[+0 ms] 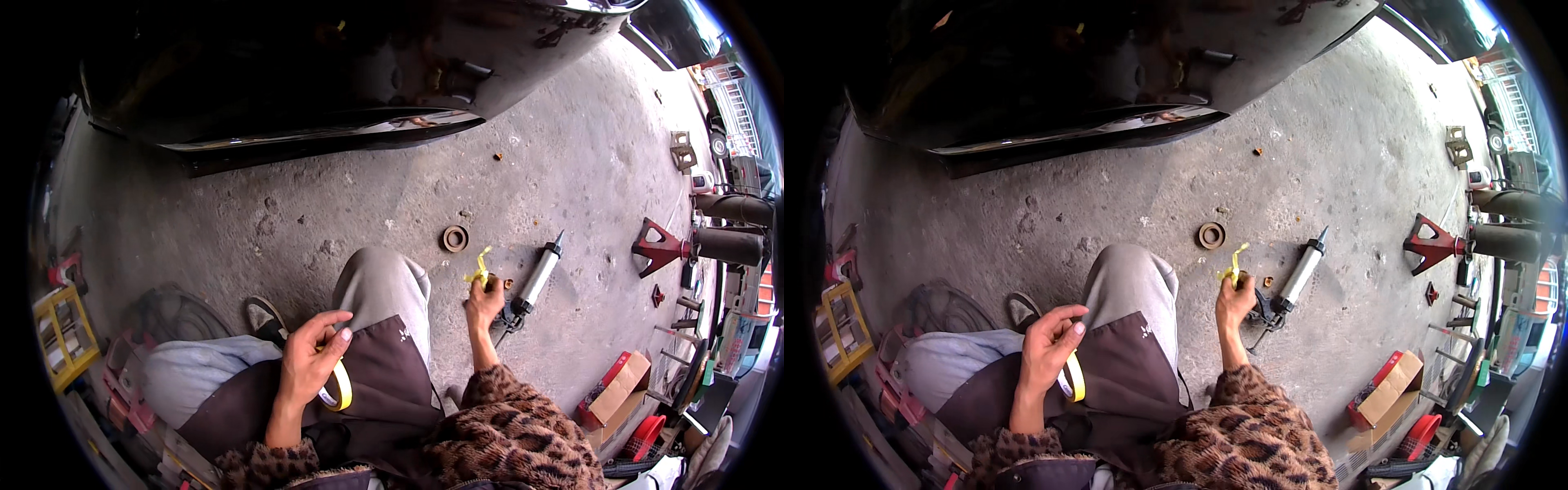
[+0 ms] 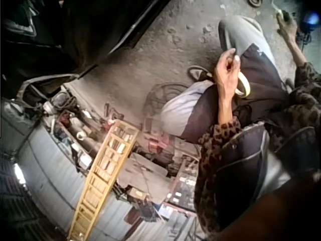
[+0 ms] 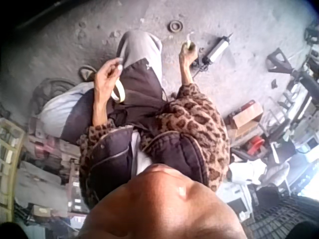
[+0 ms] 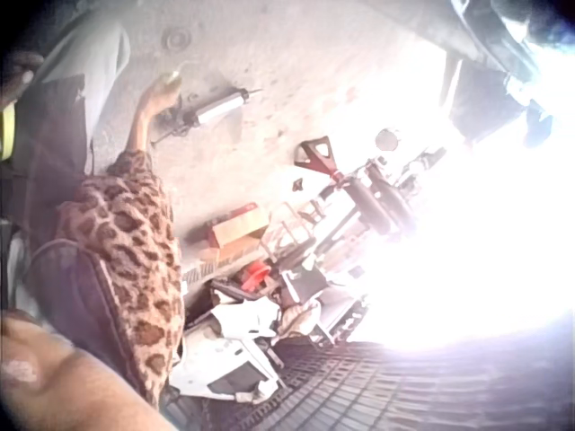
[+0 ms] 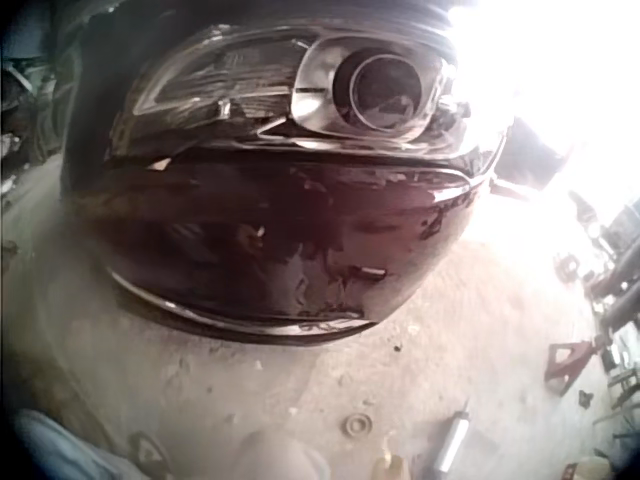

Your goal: The person applies yellow masking tape to the front bumper of a dark-colored car. They smooth the tape, wipe the surface with a cloth, and apply additional strips to cover a specific area near the headlight.

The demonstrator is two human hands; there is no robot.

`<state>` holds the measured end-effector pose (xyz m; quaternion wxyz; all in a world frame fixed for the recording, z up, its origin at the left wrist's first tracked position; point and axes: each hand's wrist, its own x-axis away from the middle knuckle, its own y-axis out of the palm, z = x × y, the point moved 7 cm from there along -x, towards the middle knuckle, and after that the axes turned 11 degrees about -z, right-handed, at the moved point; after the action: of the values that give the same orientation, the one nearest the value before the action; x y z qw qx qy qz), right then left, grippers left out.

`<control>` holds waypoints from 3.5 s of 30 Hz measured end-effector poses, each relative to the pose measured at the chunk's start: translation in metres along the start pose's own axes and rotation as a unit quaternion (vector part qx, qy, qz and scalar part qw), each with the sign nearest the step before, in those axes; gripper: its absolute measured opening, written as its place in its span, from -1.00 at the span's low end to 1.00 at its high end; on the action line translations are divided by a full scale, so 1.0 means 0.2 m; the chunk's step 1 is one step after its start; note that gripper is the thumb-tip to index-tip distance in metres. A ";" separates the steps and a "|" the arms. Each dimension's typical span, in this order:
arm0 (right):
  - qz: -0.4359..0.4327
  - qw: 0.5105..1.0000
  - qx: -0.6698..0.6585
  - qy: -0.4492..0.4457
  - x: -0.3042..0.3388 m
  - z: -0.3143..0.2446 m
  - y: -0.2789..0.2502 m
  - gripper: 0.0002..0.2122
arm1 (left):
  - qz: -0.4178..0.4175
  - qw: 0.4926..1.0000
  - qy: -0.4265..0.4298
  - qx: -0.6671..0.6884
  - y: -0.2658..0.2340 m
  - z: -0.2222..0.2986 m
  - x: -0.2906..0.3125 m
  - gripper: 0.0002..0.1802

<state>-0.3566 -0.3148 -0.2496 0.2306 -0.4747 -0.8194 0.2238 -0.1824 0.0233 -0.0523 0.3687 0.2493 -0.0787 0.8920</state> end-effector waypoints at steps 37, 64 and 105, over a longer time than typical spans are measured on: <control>-0.691 0.569 -0.205 -0.396 1.19 -1.89 0.55 -0.59 | 0.278 0.913 0.238 0.182 -0.31 0.03 0.65 -0.76; -0.631 0.565 -0.184 -0.499 1.65 -1.78 0.43 -0.46 | 0.415 0.723 0.348 0.429 -0.51 -0.18 0.75 -0.88; -0.584 0.699 -0.296 -0.289 1.53 -1.62 0.59 -0.57 | 0.667 0.671 0.245 0.214 -0.64 -0.65 1.86 -0.63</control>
<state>-0.2210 0.0564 -0.0111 -0.0856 0.1430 -0.9825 -0.0838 -0.3676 0.3865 0.0166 -0.3817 -0.0246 0.0618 0.9219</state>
